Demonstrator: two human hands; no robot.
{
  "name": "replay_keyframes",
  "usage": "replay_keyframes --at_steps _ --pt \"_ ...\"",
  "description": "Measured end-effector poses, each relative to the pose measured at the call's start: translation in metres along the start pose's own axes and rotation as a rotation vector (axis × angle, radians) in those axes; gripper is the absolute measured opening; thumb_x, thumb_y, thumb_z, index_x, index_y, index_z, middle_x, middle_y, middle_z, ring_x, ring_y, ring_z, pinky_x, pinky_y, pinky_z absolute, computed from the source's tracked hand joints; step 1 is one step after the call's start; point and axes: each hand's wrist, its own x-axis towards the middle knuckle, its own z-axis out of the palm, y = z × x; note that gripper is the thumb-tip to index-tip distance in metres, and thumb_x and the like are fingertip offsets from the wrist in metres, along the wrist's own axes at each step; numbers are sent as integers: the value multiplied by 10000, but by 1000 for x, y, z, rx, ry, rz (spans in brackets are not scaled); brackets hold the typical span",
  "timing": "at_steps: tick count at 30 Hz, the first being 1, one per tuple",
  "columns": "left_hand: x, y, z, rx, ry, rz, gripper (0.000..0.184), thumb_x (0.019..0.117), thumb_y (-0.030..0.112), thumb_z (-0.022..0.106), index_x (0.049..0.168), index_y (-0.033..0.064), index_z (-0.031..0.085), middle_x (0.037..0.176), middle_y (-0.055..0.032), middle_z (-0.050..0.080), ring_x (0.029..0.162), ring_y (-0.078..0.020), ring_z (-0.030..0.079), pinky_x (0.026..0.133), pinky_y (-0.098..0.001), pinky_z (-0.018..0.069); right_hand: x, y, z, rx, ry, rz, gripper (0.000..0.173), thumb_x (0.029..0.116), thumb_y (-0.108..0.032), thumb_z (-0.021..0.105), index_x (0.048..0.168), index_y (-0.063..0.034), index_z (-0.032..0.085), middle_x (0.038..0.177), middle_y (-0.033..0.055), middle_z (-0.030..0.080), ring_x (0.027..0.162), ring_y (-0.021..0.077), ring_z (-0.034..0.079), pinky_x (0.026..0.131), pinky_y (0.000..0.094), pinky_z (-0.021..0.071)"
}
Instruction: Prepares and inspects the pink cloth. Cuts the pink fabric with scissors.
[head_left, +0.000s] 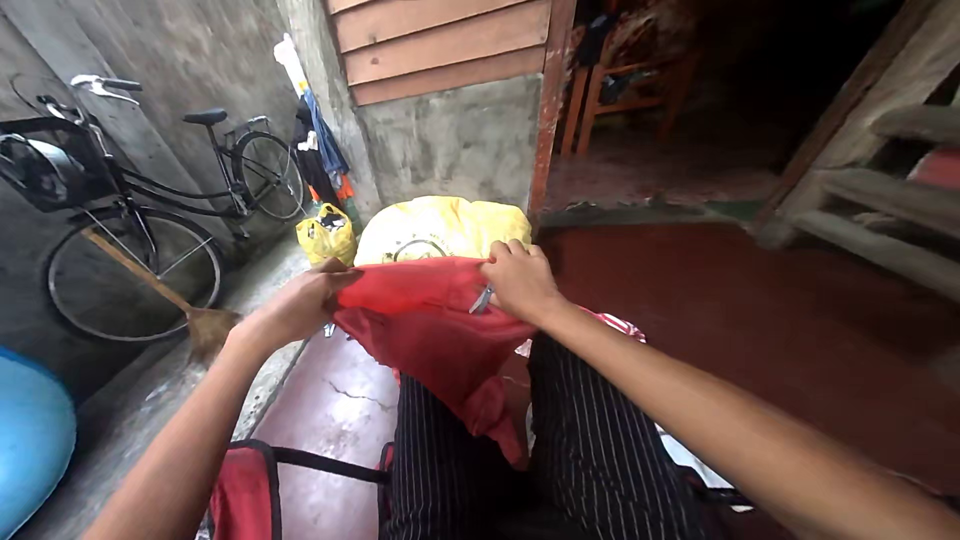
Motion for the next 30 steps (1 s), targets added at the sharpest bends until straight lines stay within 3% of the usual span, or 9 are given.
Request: replay_keyframes --at_steps 4,9,13,16,20,23,26,28,30 --pt "-1 -5 -1 -10 20 -39 498 913 -108 600 1381 62 624 1318 -162 608 1140 -302 629 947 -495 528 -11 -3 -9 30 -42 -4 305 793 -74 787 1092 -109 738 1183 169 624 1123 401 591 840 602 491" --pt "-3 -8 1 -22 35 -71 511 903 -103 623 1394 39 604 1339 -198 585 1138 -328 628 944 -518 526 -23 -2 -14 84 37 -79 248 851 30 710 1065 -94 733 1107 184 643 1031 403 630 806 577 502" --pt "-5 -12 1 -38 58 -98 529 905 -105 623 1415 33 583 1338 -193 580 1105 -323 641 931 -511 537 -29 8 -22 211 125 -129 308 839 61 713 1099 -102 741 1060 181 652 976 385 654 795 562 529" --pt "-8 -20 2 -65 97 -99 484 909 -120 602 1376 5 608 1303 -204 601 1091 -338 639 922 -530 527 -40 10 -20 487 164 -154 403 860 56 670 1194 -157 745 1033 137 653 850 296 675 719 506 575" --pt "-13 -34 6 -97 140 -121 450 901 -114 629 1337 -3 638 1276 -220 625 1063 -356 654 901 -553 528 -61 -5 0 719 204 -225 468 888 35 638 1287 -200 715 995 75 670 821 199 656 721 423 578" --pt "-17 -43 11 -99 165 -157 451 900 -113 633 1339 -10 633 1241 -226 632 1053 -372 652 910 -580 516 -66 -11 7 585 205 -310 473 856 76 680 1230 -208 744 1007 79 648 774 209 661 663 421 590" --pt "-18 -49 15 -103 167 -188 481 913 -100 628 1385 -13 591 1263 -239 616 1080 -383 643 932 -584 508 -47 -4 -8 389 203 -386 268 880 41 688 1062 -139 766 1004 136 652 819 297 675 700 492 582" --pt "-19 -50 19 -114 166 -207 503 929 -76 624 1423 -1 559 1287 -243 604 1111 -387 632 951 -590 501 -31 -1 -29 238 187 -334 147 928 12 645 1001 -88 723 1012 158 641 880 348 663 735 526 551" --pt "-19 -48 22 -120 176 -221 509 951 -57 599 1452 -2 526 1312 -254 587 1139 -401 620 964 -602 494 -22 -2 -52 156 180 -218 169 925 25 632 1045 -61 716 1062 195 636 942 394 653 770 556 532"
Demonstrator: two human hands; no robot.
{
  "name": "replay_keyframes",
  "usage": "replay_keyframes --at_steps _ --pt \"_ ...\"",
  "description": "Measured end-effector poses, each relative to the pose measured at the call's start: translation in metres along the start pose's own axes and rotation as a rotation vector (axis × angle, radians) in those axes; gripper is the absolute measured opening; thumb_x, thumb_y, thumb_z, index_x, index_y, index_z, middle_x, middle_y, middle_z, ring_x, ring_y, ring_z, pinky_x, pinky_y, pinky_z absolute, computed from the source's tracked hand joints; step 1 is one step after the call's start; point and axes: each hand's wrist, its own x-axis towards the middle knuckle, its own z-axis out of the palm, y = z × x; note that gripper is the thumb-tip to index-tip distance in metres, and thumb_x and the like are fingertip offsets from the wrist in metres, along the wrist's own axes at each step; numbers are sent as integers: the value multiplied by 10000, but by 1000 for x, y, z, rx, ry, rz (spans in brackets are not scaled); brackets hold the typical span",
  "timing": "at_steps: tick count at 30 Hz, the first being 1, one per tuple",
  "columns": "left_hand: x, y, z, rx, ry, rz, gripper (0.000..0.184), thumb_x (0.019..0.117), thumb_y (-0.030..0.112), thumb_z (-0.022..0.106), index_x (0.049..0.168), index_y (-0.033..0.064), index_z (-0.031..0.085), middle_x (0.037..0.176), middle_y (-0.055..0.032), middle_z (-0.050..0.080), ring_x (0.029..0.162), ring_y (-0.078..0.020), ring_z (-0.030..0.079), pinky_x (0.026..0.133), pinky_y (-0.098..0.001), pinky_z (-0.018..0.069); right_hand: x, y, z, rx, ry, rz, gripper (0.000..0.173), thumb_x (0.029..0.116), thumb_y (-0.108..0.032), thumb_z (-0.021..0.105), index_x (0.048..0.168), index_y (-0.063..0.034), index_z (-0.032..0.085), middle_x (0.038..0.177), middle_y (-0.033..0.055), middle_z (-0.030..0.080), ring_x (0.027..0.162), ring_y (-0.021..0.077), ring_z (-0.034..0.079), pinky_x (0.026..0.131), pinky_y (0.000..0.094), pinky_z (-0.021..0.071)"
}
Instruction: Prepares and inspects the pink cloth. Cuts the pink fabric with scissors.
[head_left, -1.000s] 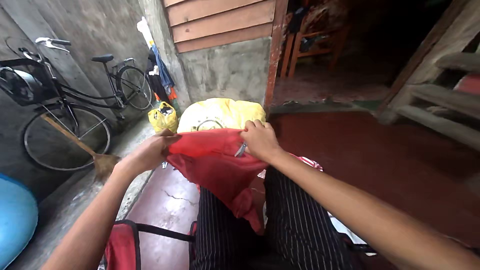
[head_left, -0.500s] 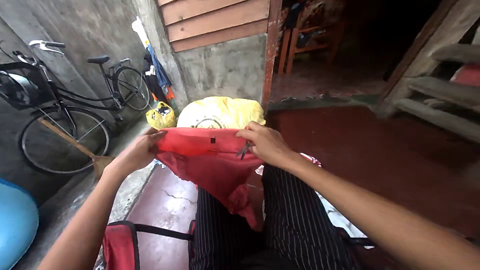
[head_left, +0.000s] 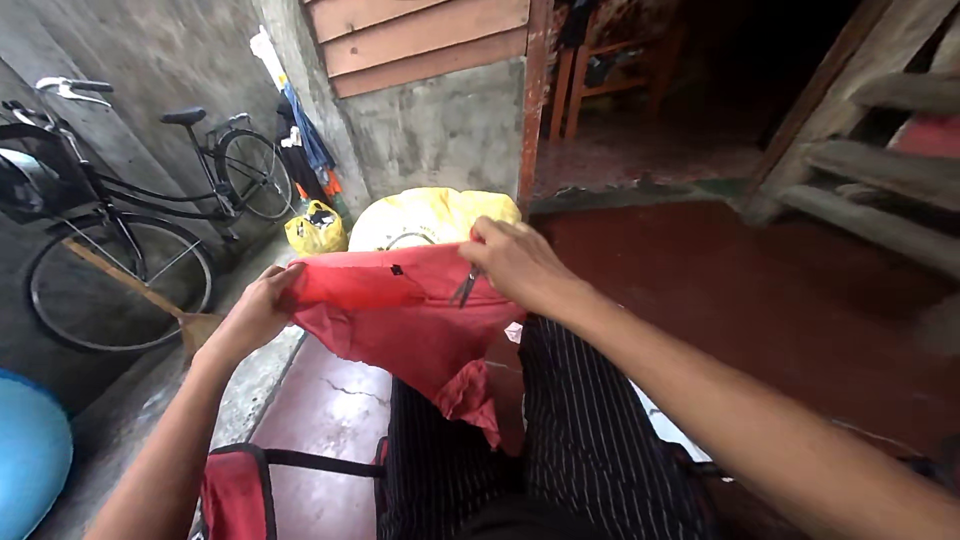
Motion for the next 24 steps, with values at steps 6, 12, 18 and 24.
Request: replay_keyframes --at_steps 6,12,18,24 --pt "-8 -7 6 -97 11 -83 561 966 -33 609 1505 37 471 1367 -227 570 1132 -360 632 955 -570 511 -41 -53 11 311 -289 148 228 905 -41 683 1091 -156 746 1069 123 658 951 312 668 797 545 572" --pt "-11 -18 11 -106 -32 -89 511 929 -96 617 1420 39 576 1363 -183 603 1097 -319 666 917 -540 550 -104 -103 111 395 -553 176 395 1010 -351 581 1278 -66 631 1248 199 590 1184 386 578 990 573 456" --pt "-16 -38 14 -182 -76 -31 385 918 -142 584 1206 78 714 1195 -112 691 953 -233 704 809 -470 601 -133 -109 149 273 -252 203 248 898 -64 653 1145 -47 656 1114 211 647 1053 393 658 892 555 535" --pt "-3 -29 12 -115 -91 -83 230 926 -93 637 1105 18 729 1097 -134 708 886 -240 702 822 -493 586 -86 -42 94 354 -191 315 172 941 -24 631 1089 -48 716 1077 185 673 1009 373 670 850 571 553"
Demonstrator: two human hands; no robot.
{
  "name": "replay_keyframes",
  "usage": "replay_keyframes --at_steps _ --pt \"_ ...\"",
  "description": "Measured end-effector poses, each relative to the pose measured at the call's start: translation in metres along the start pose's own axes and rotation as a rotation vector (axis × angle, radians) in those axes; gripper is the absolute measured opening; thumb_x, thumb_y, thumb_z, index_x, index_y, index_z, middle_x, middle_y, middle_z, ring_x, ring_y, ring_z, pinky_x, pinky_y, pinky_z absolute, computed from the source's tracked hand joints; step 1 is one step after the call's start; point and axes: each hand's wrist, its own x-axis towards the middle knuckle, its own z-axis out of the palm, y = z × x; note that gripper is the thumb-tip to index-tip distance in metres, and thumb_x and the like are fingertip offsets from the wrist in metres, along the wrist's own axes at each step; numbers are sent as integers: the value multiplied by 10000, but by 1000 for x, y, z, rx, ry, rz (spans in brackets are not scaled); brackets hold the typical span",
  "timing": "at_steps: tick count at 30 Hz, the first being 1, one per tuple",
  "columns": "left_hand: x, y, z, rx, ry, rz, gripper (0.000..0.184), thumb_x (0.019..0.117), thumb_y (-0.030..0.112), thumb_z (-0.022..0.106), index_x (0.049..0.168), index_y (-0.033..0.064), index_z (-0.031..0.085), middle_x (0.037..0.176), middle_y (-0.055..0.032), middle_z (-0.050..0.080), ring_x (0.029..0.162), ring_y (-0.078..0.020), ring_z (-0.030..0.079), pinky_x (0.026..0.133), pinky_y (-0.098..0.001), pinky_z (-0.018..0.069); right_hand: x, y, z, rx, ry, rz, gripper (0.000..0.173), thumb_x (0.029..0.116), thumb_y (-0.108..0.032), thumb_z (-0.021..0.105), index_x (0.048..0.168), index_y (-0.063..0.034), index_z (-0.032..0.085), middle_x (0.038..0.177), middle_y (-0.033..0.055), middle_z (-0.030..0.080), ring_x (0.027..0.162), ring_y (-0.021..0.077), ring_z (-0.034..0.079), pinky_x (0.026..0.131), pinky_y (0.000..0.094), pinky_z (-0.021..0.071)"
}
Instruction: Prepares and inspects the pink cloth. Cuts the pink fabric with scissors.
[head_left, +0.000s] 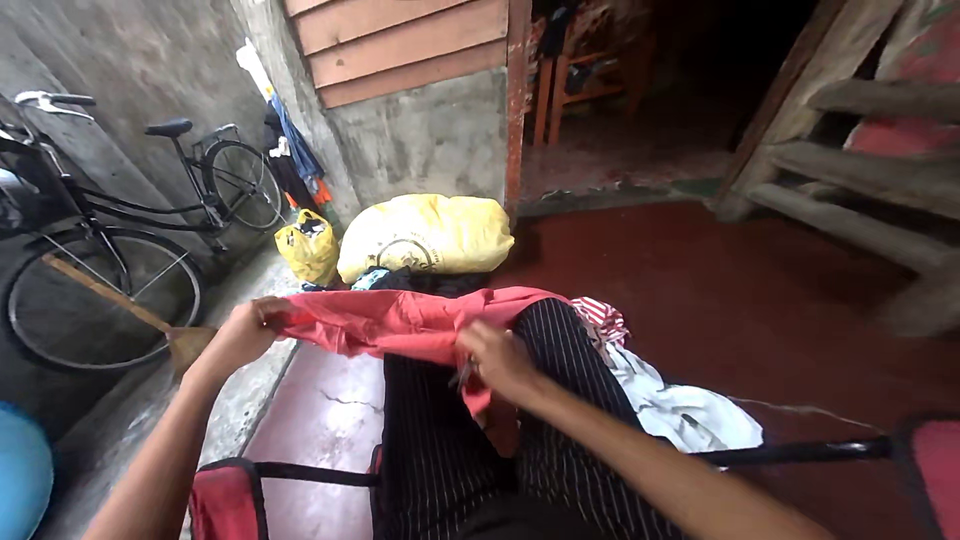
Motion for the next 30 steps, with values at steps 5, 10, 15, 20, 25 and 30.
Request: replay_keyframes --at_steps 5,10,15,20,25,30 --pt "36 32 -29 -412 102 -72 198 1048 106 553 1082 -30 693 903 -88 712 746 -129 697 763 -333 610 91 0 -159 -313 71 -66 223 953 40 587 1134 -44 687 1097 214 640 1016 429 650 789 627 529" --pt "91 48 -73 -301 200 132 169 934 159 744 978 0 707 795 -66 715 689 -124 690 699 -350 611 149 -1 -257 -546 63 -163 219 915 84 600 1087 -16 691 1083 219 649 1074 430 631 848 632 510" --pt "132 84 -114 -52 325 107 268 944 246 746 1006 -11 703 859 -182 712 777 -320 707 793 -604 562 176 -2 -310 -632 155 -89 228 943 65 576 1130 -12 682 1155 251 649 1135 468 613 871 674 487" --pt "145 124 -134 -28 425 98 276 952 235 730 1036 -24 688 933 -201 714 858 -331 719 860 -609 551 183 -2 -342 -677 216 -34 263 898 74 610 1132 -21 680 1175 251 643 1145 473 606 841 693 485" --pt "148 133 -117 -70 393 130 206 969 147 693 1088 -20 678 909 -166 717 791 -265 726 818 -524 597 171 10 -340 -688 188 -51 180 911 36 631 1062 -31 701 1110 238 669 1095 473 622 834 709 468" --pt "147 115 -87 -74 252 143 143 980 93 664 1030 -39 683 829 -170 702 721 -278 700 749 -533 587 160 37 -324 -612 50 -59 100 923 -18 677 1009 -38 723 1018 213 691 1017 440 653 819 681 499"
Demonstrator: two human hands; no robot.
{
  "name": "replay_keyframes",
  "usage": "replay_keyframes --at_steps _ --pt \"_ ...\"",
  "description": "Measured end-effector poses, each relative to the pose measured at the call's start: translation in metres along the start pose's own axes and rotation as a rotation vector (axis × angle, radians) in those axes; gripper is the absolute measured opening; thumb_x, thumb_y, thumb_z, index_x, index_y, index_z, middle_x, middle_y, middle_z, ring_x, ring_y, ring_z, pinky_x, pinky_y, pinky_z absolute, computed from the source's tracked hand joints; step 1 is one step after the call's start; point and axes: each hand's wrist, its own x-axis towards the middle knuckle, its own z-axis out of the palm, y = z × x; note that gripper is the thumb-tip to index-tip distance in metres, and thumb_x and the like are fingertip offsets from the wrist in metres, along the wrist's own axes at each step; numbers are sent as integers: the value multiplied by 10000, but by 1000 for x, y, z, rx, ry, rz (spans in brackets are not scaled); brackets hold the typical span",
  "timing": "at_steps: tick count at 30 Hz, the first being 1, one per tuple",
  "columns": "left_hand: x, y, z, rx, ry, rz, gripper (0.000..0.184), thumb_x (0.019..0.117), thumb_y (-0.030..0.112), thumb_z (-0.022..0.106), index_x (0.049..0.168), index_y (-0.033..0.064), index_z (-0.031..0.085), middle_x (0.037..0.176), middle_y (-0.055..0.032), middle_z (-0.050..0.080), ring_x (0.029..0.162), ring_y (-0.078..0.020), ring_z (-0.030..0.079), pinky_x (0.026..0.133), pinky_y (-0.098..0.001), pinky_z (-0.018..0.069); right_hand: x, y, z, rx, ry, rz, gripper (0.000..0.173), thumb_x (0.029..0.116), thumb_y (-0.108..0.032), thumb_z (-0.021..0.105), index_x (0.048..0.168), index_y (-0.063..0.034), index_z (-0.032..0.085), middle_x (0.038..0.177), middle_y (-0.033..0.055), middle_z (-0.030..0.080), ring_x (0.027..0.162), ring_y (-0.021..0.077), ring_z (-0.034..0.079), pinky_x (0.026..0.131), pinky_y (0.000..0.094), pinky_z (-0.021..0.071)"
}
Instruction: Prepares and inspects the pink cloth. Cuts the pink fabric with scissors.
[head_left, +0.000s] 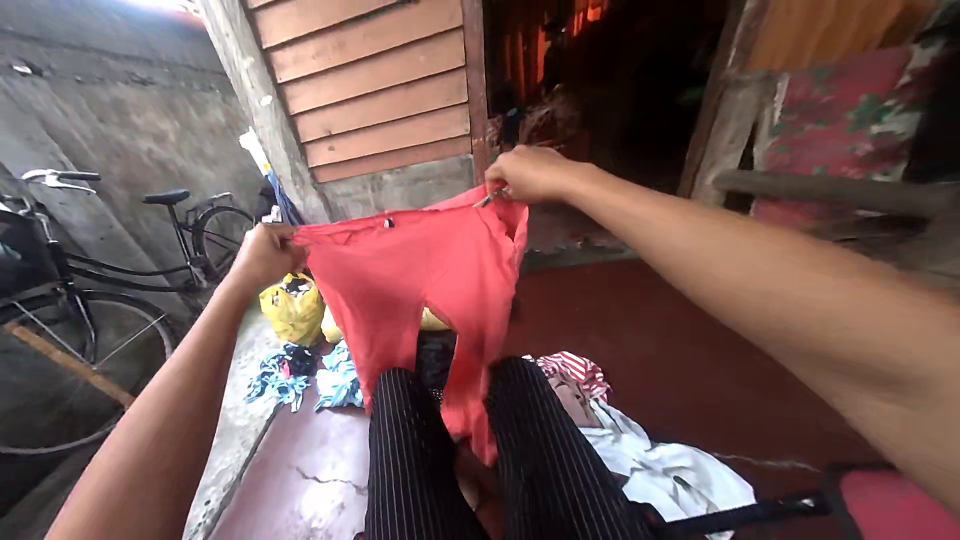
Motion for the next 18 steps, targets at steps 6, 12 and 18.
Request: replay_keyframes --at_steps 6,12,18 --pt "-56 -9 36 -177 -203 -60 79 970 -20 631 1031 -42 674 787 -121 663 643 -172 633 647 -358 566 -34 1 41 129 -124 -85 93 916 28 679 982 -19 726 974 179 693 959 379 662 861 612 511" --pt "-82 -35 68 -127 -178 -79 64 958 21 673 999 -19 703 809 -129 715 691 -219 707 713 -447 612 -65 0 94 63 53 -181 227 867 119 655 1031 -21 725 1034 185 657 998 383 658 870 578 538" --pt "-125 -35 91 121 34 41 121 945 47 691 1052 5 724 963 -163 714 816 -312 702 772 -577 573 -101 -26 122 -10 244 -419 96 945 72 594 970 15 667 962 208 638 952 401 654 902 548 538"
